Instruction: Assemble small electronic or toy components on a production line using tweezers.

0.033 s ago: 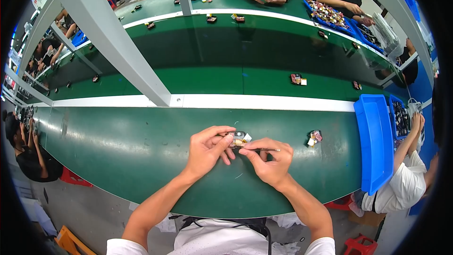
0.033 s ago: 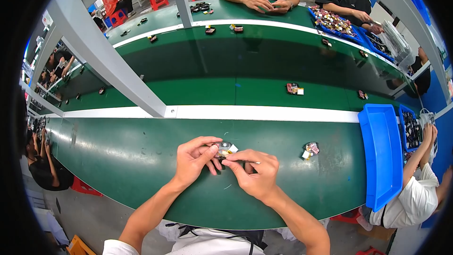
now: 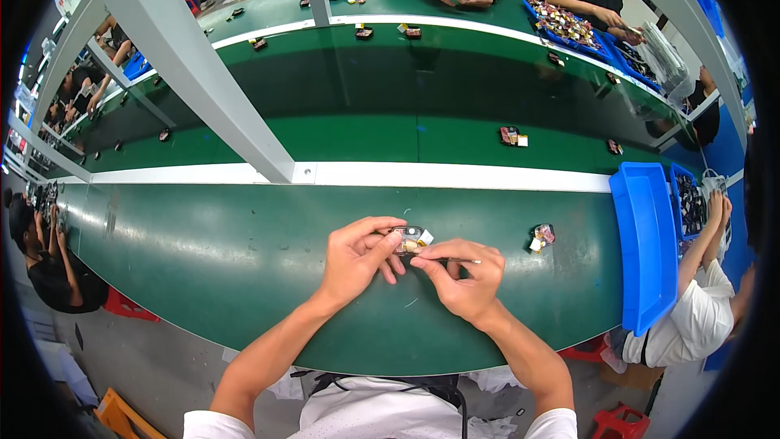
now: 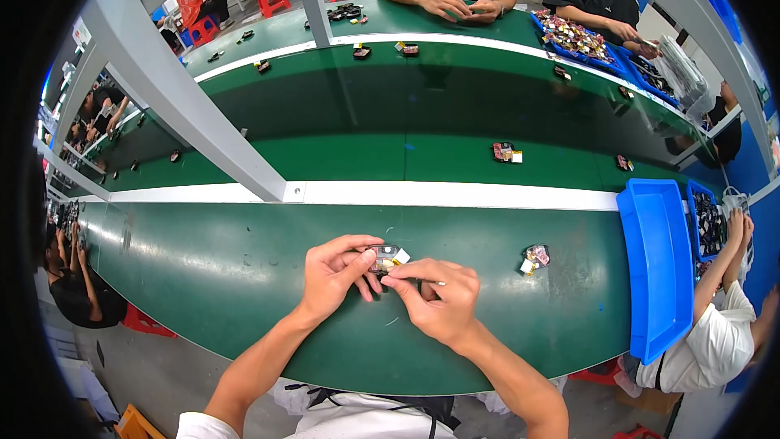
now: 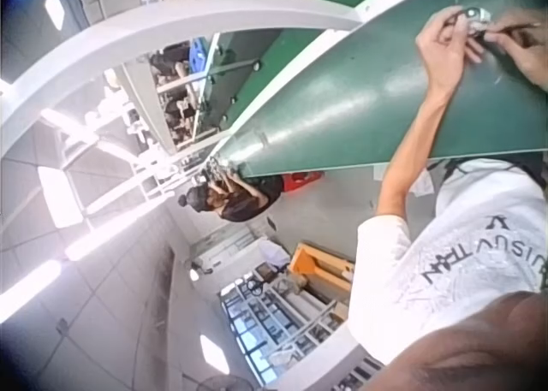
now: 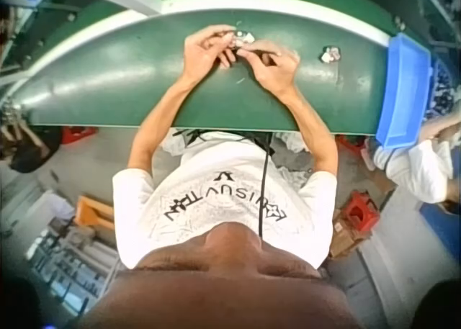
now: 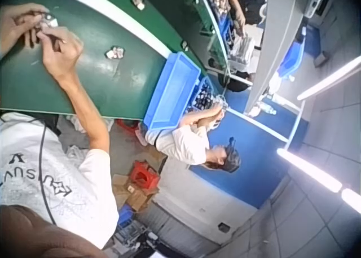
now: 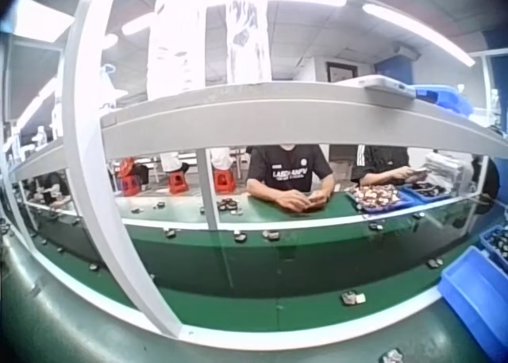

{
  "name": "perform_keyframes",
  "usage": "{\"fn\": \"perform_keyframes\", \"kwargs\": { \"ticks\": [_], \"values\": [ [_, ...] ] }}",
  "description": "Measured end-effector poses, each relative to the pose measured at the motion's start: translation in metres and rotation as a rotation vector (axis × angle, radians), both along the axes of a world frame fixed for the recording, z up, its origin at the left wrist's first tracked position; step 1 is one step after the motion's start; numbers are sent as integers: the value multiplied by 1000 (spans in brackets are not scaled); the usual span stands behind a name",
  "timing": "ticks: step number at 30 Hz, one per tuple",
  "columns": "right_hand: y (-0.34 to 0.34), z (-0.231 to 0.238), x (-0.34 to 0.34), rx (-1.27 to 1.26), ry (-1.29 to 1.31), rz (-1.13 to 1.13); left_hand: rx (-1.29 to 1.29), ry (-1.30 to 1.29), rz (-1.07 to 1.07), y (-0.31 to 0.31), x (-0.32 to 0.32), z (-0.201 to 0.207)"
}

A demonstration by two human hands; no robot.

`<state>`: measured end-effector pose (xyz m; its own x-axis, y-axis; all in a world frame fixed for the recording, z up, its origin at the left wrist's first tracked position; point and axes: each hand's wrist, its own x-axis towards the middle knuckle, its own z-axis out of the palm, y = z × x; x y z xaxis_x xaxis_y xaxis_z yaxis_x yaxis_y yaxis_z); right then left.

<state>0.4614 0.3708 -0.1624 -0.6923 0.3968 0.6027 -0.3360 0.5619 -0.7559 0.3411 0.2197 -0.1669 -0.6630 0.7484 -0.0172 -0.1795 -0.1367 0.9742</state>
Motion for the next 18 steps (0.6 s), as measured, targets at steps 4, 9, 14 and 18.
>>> {"fn": "perform_keyframes", "kwargs": {
  "ticks": [4,9,14,18],
  "values": [
    [0,2,0,107,37,17,-4,-57,-40,1,-2,-2],
    [3,-1,4,345,85,15,-21,50,-16,5,1,-1],
    [5,-4,8,481,97,-5,-54,66,9,8,3,-5],
    [7,-7,9,509,90,3,-80,45,16,13,5,-3]
  ]
}}
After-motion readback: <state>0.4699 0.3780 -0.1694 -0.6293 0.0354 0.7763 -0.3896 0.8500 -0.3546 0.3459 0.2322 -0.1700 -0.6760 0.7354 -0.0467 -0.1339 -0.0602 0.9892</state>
